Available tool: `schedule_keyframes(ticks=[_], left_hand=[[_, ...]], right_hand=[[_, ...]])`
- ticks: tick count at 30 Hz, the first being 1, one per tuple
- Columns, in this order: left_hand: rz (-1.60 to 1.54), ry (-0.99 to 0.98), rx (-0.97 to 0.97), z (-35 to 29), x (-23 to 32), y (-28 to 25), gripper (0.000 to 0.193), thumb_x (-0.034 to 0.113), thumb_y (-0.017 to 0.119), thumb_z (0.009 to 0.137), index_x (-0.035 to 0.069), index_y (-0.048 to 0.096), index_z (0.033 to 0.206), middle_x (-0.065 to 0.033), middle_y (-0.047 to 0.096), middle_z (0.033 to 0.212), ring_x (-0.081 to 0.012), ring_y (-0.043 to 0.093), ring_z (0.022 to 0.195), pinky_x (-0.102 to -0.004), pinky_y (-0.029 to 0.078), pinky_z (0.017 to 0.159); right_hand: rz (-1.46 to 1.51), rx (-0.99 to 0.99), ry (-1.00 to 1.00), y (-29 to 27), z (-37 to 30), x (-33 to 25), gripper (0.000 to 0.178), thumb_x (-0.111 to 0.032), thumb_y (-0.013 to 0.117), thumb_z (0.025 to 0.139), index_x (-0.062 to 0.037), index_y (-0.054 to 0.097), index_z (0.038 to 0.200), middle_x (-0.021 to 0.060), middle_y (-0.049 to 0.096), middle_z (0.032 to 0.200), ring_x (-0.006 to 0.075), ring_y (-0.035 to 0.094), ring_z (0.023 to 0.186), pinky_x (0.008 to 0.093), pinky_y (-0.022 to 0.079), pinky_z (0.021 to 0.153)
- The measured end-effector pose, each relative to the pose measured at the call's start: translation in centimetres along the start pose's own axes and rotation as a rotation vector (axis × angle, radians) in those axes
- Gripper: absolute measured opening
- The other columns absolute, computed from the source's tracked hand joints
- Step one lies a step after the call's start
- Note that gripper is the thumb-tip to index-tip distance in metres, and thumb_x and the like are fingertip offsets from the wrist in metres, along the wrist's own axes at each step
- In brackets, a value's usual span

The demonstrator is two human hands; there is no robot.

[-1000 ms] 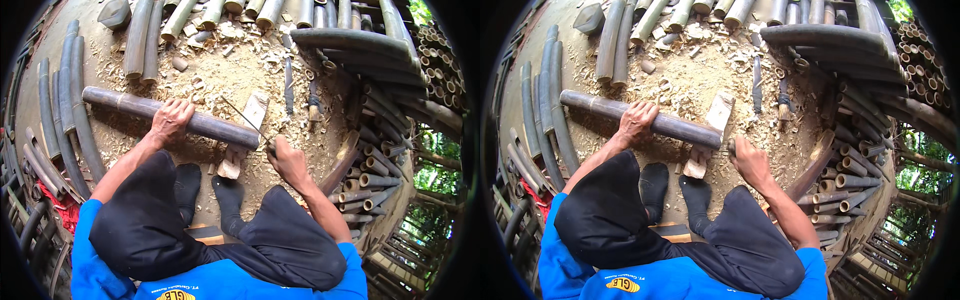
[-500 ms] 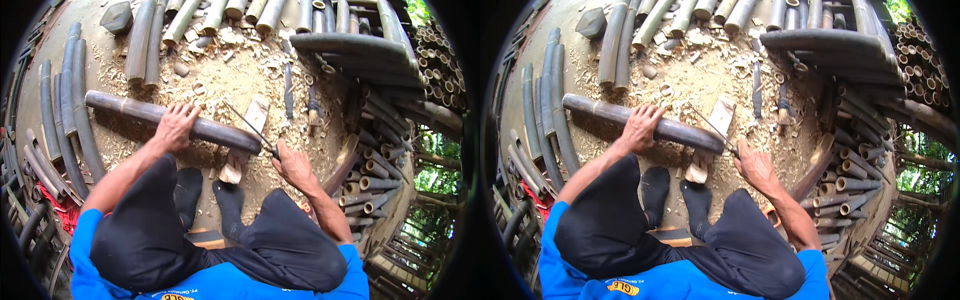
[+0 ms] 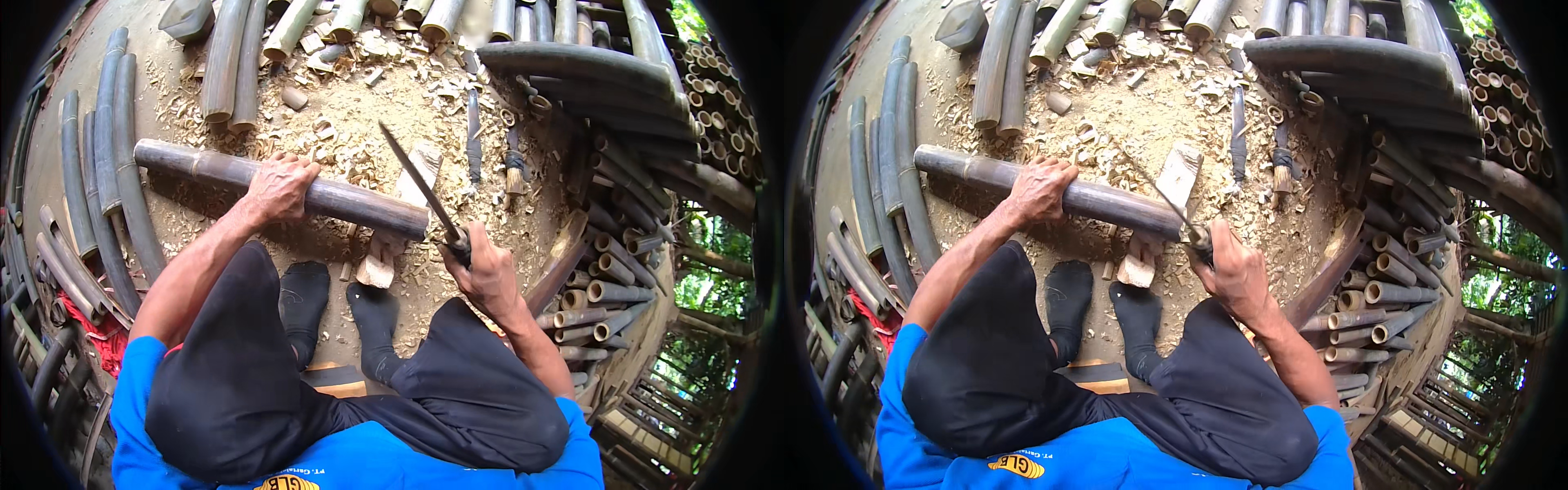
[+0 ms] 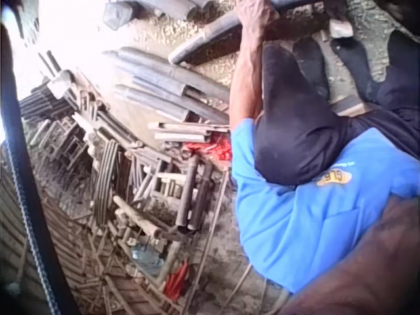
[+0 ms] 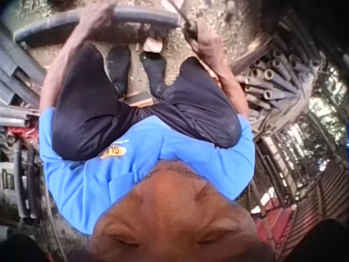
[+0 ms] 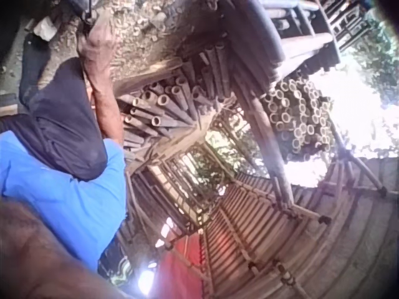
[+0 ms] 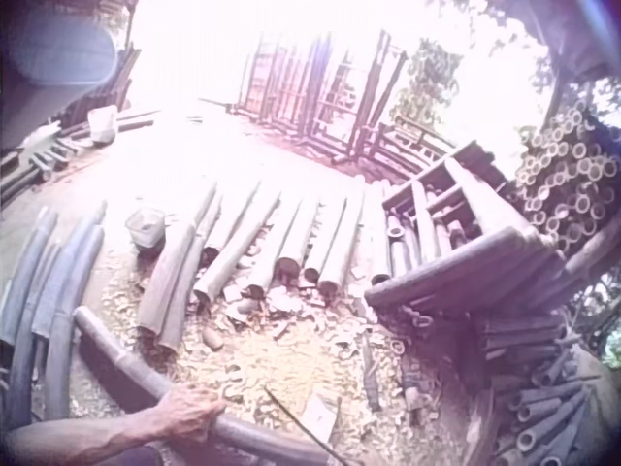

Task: The person carves a notch into a piece of bamboo using a large knife, then sets it aside and picks up two other bamboo pieces to show their hollow ends before resuming carving on the first piece.

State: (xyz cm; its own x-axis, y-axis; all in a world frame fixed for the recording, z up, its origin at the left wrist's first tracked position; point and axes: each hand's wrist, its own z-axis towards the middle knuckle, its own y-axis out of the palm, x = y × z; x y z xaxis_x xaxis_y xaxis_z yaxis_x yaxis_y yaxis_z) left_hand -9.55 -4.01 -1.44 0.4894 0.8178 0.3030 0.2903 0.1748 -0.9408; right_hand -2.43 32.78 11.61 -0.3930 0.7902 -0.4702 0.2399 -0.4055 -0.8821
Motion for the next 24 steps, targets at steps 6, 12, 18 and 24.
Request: schedule_keyframes(ticks=[6, 12, 18, 24], left_hand=[[0.076, 0.043, 0.121, 0.9, 1.1, 0.8, 0.045, 0.01, 0.073, 0.065, 0.006, 0.062, 0.108, -0.0114, 0.065, 0.103, -0.0314, 0.064, 0.105, -0.0427, 0.049, 0.095], [0.035, 0.041, 0.205, -0.3, 1.1, 1.1, 0.043, 0.01, 0.072, 0.066, 0.006, 0.061, 0.108, -0.0119, 0.065, 0.102, -0.0309, 0.064, 0.105, -0.0429, 0.049, 0.095], [0.088, 0.057, 0.315, 0.1, 1.1, 2.4, 0.04, 0.014, 0.068, 0.069, 0.003, 0.062, 0.107, -0.014, 0.065, 0.103, -0.0328, 0.065, 0.103, -0.0431, 0.05, 0.093], [0.06, 0.057, 0.29, -0.2, 1.3, 1.3, 0.038, 0.013, 0.067, 0.07, 0.003, 0.062, 0.106, -0.0131, 0.065, 0.103, -0.032, 0.065, 0.105, -0.0433, 0.05, 0.095]], right_hand=[[-0.283, -0.199, 0.1, 1.3, -1.0, 4.8, 0.04, -0.014, 0.074, 0.093, 0.0024, 0.045, 0.115, 0.0169, 0.063, 0.071, 0.0345, 0.068, 0.06, 0.044, 0.053, 0.051], [-0.047, 0.15, -0.124, 0.5, 0.0, 0.5, 0.03, -0.018, 0.074, 0.095, -0.0013, 0.053, 0.109, 0.0135, 0.064, 0.074, 0.0285, 0.069, 0.06, 0.0403, 0.053, 0.051], [-0.239, -0.307, 0.239, 0.9, -1.3, 5.3, 0.039, -0.023, 0.072, 0.096, 0.0009, 0.048, 0.115, 0.0228, 0.069, 0.078, 0.0448, 0.07, 0.071, 0.0521, 0.054, 0.06], [-0.039, 0.251, -0.247, 0.3, -1.2, 1.3, 0.036, -0.021, 0.076, 0.095, 0.0046, 0.059, 0.114, 0.0176, 0.066, 0.08, 0.029, 0.067, 0.06, 0.0387, 0.055, 0.056]])
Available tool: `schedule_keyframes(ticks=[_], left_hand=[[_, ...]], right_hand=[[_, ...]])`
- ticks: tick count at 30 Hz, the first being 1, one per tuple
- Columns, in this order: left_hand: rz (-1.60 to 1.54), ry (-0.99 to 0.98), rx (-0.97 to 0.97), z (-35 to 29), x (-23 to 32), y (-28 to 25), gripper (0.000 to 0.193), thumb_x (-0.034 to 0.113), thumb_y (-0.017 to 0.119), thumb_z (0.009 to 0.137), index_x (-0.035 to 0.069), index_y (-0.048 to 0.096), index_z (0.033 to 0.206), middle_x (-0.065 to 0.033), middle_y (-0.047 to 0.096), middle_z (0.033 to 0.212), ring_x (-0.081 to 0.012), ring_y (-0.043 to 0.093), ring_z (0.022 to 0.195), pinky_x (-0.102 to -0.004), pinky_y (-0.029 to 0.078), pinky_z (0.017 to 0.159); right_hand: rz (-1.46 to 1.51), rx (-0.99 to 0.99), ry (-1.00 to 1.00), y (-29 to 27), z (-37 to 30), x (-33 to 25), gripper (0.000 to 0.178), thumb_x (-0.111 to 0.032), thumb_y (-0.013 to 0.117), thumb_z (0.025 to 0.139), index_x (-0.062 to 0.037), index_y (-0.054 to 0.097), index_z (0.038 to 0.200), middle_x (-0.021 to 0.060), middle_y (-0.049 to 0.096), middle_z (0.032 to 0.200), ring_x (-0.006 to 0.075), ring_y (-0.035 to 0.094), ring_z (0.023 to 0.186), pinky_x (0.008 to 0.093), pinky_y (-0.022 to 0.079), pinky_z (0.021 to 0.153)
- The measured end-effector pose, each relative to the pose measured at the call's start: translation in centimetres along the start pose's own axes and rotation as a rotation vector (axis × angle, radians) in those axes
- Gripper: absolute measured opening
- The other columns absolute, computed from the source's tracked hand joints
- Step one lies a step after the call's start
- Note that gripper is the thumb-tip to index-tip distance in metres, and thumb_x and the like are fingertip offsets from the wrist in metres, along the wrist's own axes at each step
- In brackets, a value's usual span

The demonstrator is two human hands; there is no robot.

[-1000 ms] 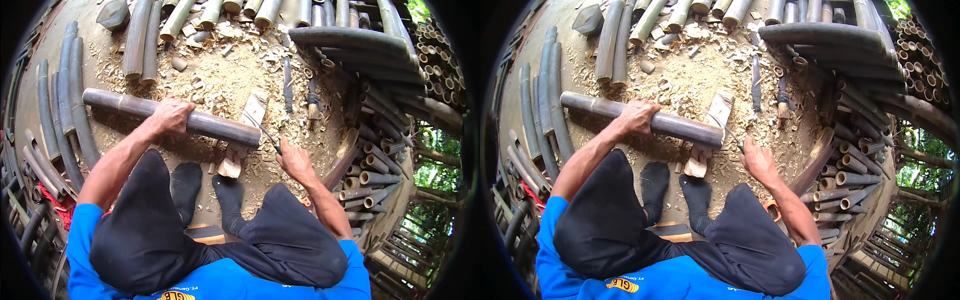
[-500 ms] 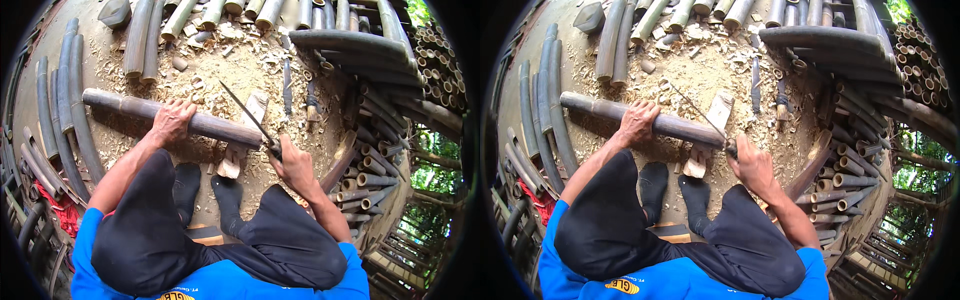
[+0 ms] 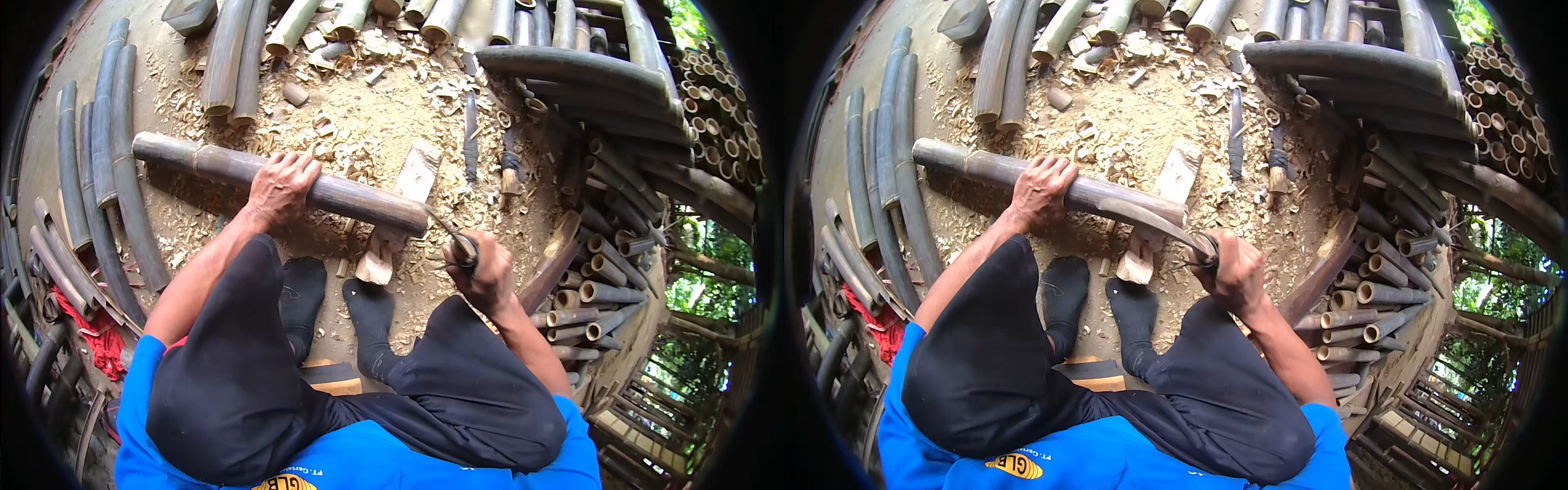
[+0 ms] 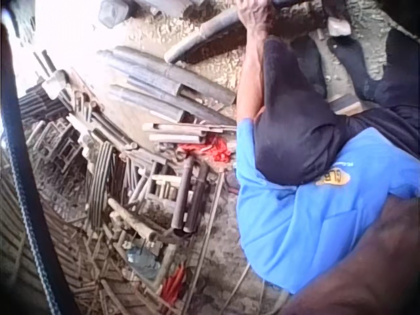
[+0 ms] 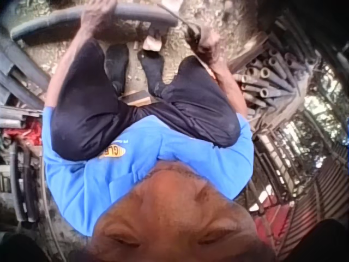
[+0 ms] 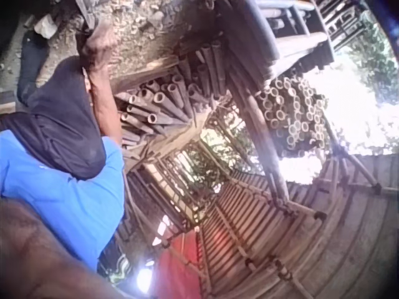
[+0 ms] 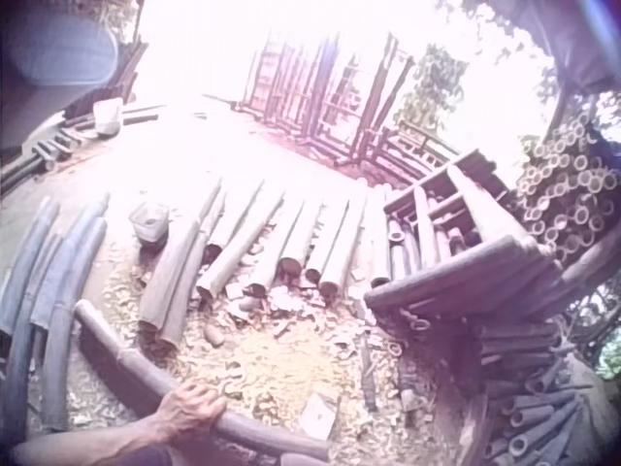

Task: The person carves a notch into a piece of bamboo using a large knife, then sets it aside and picks up two other bamboo pieces to show their hollow ends before resuming carving on the first piece.

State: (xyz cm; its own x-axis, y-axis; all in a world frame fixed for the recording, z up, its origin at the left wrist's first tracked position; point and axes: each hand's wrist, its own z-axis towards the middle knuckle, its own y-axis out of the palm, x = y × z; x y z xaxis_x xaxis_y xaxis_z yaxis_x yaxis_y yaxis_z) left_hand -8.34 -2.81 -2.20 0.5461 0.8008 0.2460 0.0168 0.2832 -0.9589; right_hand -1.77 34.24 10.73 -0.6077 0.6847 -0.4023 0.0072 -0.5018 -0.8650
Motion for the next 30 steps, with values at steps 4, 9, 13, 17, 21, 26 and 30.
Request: schedule_keyframes(ticks=[4, 9, 13, 17, 21, 26, 30], left_hand=[[0.007, 0.01, 0.039, 0.3, 0.0, 0.8, 0.037, 0.014, 0.068, 0.07, 0.004, 0.061, 0.105, -0.0125, 0.064, 0.1, -0.032, 0.064, 0.101, -0.0429, 0.05, 0.093], [0.044, -0.005, 0.063, -0.1, -0.3, -0.4, 0.024, 0.015, 0.062, 0.083, 0.007, 0.063, 0.105, -0.0094, 0.066, 0.102, -0.0272, 0.067, 0.101, -0.0407, 0.051, 0.092], [0.063, 0.014, 0.151, -0.2, 0.4, 1.6, 0.037, 0.015, 0.066, 0.075, 0.004, 0.064, 0.11, -0.0126, 0.067, 0.107, -0.0307, 0.066, 0.107, -0.0437, 0.05, 0.097], [0.196, 0.027, 0.372, -0.9, 0.1, 2.8, 0.025, 0.016, 0.063, 0.085, 0.006, 0.067, 0.108, -0.0092, 0.068, 0.101, -0.025, 0.068, 0.103, -0.0401, 0.052, 0.094], [0.21, -0.018, 0.295, -1.8, 0.3, 1.7, 0.028, 0.017, 0.063, 0.087, 0.007, 0.067, 0.113, -0.0082, 0.07, 0.111, -0.0238, 0.067, 0.109, -0.0396, 0.05, 0.098], [0.147, 0.001, 0.276, -0.9, 1.3, 1.9, 0.04, 0.014, 0.066, 0.083, 0.007, 0.063, 0.122, -0.011, 0.067, 0.116, -0.0283, 0.065, 0.114, -0.0433, 0.047, 0.104], [-0.017, -0.084, -0.256, 1.7, 1.8, -2.1, 0.068, 0.02, 0.082, 0.065, 0.006, 0.058, 0.127, -0.0141, 0.065, 0.116, -0.0339, 0.063, 0.115, -0.045, 0.045, 0.106]], right_hand=[[-0.303, -0.576, 0.403, 1.2, -1.8, 2.2, 0.037, -0.018, 0.075, 0.093, 0.0012, 0.048, 0.107, 0.0198, 0.067, 0.073, 0.0389, 0.07, 0.062, 0.0486, 0.054, 0.054], [-0.023, -0.267, 0.231, -1.4, 3.7, -2.8, 0.041, -0.023, 0.077, 0.095, 0.0, 0.054, 0.12, 0.0194, 0.069, 0.087, 0.0383, 0.071, 0.071, 0.0445, 0.056, 0.062], [-0.133, -0.443, 0.436, 1.0, -0.4, 2.1, 0.03, -0.019, 0.074, 0.094, -0.0012, 0.054, 0.105, 0.0207, 0.071, 0.079, 0.0346, 0.071, 0.063, 0.0423, 0.056, 0.058], [-0.252, -0.629, 0.424, 0.1, -0.1, 2.8, 0.029, -0.02, 0.07, 0.096, -0.0002, 0.051, 0.105, 0.0241, 0.07, 0.075, 0.0421, 0.071, 0.069, 0.0514, 0.055, 0.059], [0.006, -0.246, 0.271, -1.9, 3.4, -2.3, 0.037, -0.026, 0.076, 0.096, 0.0004, 0.055, 0.111, 0.0175, 0.067, 0.079, 0.0348, 0.07, 0.063, 0.0437, 0.054, 0.055], [-0.228, -0.479, 0.379, 1.5, -1.7, 2.6, 0.034, -0.019, 0.074, 0.095, 0.0001, 0.052, 0.114, 0.0199, 0.068, 0.078, 0.0355, 0.069, 0.06, 0.0438, 0.054, 0.054], [-0.259, -0.559, 0.454, -1.0, 2.8, -0.7, 0.035, -0.017, 0.076, 0.093, -0.0003, 0.053, 0.114, 0.0209, 0.069, 0.081, 0.0394, 0.068, 0.064, 0.0453, 0.055, 0.058]])
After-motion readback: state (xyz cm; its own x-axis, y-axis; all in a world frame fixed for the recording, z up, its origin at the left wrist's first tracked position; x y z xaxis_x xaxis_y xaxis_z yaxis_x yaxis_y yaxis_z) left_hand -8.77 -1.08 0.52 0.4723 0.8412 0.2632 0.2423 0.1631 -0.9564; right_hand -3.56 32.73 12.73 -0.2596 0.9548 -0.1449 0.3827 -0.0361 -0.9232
